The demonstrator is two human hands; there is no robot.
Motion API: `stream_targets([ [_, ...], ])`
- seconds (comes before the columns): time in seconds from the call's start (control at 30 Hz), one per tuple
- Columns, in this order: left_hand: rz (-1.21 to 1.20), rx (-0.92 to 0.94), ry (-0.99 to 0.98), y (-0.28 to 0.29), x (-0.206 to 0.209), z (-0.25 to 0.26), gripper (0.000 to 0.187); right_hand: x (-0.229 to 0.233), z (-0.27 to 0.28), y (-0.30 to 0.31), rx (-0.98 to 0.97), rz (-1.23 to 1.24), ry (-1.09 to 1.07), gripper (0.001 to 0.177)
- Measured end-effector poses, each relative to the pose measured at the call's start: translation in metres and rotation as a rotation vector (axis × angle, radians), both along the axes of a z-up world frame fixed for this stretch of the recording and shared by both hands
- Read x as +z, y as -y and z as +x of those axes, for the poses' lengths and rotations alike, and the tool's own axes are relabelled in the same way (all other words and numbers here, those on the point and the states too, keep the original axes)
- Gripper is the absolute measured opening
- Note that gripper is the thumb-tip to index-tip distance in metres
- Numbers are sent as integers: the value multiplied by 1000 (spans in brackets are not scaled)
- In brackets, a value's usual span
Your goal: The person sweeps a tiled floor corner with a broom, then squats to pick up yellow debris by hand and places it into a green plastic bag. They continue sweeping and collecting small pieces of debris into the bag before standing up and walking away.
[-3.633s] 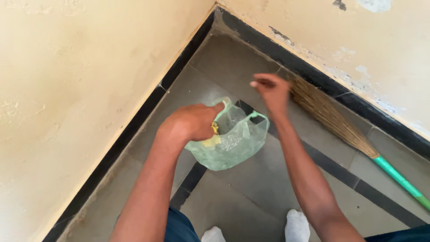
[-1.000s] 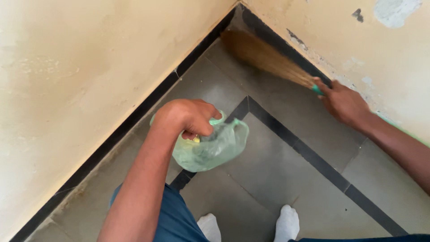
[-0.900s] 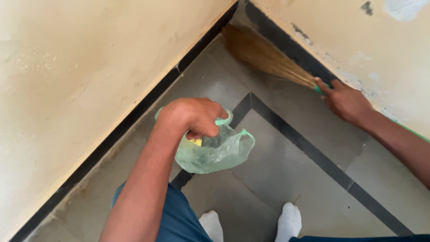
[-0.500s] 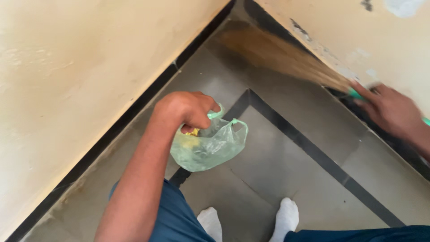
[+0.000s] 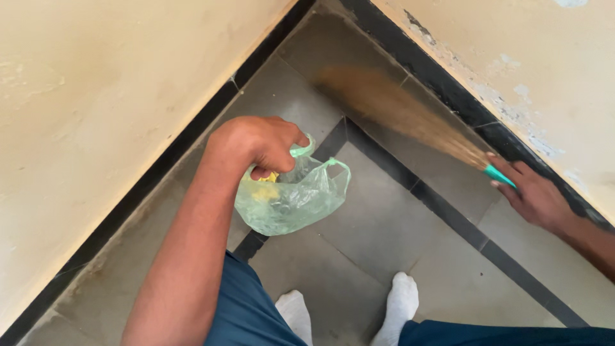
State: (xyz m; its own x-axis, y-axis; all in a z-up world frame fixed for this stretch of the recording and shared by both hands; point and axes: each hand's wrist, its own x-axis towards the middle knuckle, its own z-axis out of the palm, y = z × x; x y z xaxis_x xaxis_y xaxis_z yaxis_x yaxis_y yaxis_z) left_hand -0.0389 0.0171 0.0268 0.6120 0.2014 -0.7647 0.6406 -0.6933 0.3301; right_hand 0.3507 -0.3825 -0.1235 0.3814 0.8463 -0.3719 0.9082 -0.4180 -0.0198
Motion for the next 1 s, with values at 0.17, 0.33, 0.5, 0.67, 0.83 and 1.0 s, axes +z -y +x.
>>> stream_targets([
  [0.17, 9, -34, 7, 5, -4, 16, 99, -79, 17, 54, -54, 388, -91, 65],
  [0.33, 18, -17, -18, 5, -9, 18, 101, -120, -25, 12, -715, 66, -365, 52],
  [0.5, 14, 22, -40, 5, -7, 18, 96, -177, -107, -104, 187, 267, -283, 77],
  [0.67, 22, 8, 25, 6, -4, 16, 93, -217, -125, -247, -121, 457, -192, 87],
  [0.83, -2, 34, 8, 9, -1, 12, 91, -239, -147, -297, 65, 445, -232, 73],
  [1.0, 20, 27, -13, 10, 2, 14, 89, -232, -113, -332, 85, 536, -240, 69],
])
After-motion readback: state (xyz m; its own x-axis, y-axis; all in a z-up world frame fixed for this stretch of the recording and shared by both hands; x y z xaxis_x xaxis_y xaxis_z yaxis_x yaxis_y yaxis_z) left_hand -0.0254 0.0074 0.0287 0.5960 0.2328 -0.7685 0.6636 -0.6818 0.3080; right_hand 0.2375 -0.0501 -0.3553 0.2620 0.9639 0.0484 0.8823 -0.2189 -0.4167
